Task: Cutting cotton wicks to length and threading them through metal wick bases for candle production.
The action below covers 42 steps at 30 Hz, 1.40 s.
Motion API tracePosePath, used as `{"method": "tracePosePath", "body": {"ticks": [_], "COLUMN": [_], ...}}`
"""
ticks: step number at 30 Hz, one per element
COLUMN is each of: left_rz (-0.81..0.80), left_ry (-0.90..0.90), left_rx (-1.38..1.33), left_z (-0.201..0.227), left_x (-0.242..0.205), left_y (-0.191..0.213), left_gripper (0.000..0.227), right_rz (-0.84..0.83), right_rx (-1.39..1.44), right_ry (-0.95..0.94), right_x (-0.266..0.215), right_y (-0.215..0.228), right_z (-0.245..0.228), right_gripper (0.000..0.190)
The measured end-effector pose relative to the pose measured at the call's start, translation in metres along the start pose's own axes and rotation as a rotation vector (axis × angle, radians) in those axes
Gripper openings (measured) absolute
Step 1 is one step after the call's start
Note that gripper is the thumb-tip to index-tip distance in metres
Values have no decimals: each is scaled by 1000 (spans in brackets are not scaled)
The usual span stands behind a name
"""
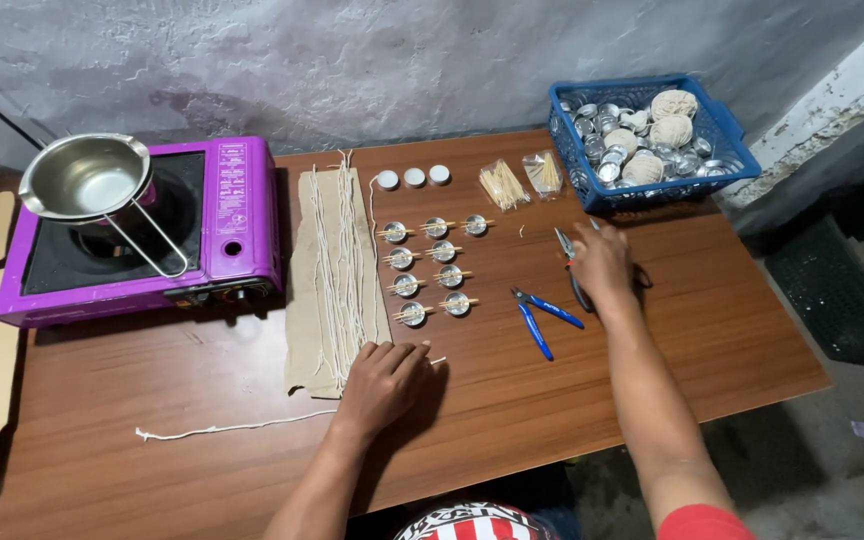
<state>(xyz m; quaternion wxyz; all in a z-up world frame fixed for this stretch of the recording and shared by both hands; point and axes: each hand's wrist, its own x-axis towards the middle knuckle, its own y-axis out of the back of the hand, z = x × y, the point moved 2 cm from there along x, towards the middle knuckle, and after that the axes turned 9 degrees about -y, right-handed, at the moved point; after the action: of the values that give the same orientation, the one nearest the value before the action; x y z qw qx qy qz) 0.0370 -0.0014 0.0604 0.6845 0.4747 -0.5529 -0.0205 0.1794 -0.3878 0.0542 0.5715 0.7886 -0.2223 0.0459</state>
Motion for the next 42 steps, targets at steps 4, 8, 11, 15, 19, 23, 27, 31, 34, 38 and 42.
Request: {"method": "tracePosePath", "body": {"ticks": [4, 8, 11, 15, 19, 23, 27, 31, 34, 38, 42], "left_rz": [22, 26, 32, 35, 33, 12, 0, -4, -5, 15, 7], "left_ry": [7, 12, 30, 41, 44, 49, 50, 59, 63, 57, 58], "left_rx": [14, 43, 32, 17, 12, 3, 4, -3, -22, -29, -27], "left_z": [-5, -8, -9, -9, -9, -9, -9, -11, -12, -10, -11], "left_x": [-6, -9, -9, -8, -6, -8, -8, -8, -10, -11, -11], "left_y": [-2, 1, 3, 2, 2, -1, -2, 0, -3, -5, -5], "left_gripper": [16, 18, 18, 16, 14, 15, 15, 14, 18, 19, 18], "right_rz": [-91, -302, -395, -462, -502, -566, -604, -612, -626, -452, -241], "right_rx": [-115, -262, -330, -362, -356, -418, -458, -460, -457, -306, -108], "right_ry": [56, 27, -11, -25, -24, -10, 8, 33, 34, 62, -6], "right_x": [23, 34, 47, 58, 61, 61, 61, 48, 43, 53, 63], "right_y": [-47, -39, -50, -61, -55, -52, -58, -37, -28, -49, -70], "right_z": [-29, -68, -71, -68, -76, -85, -80, -83, -79, -60, -53], "right_gripper": [31, 51, 63, 61, 57, 64, 65, 66, 64, 50, 31]}}
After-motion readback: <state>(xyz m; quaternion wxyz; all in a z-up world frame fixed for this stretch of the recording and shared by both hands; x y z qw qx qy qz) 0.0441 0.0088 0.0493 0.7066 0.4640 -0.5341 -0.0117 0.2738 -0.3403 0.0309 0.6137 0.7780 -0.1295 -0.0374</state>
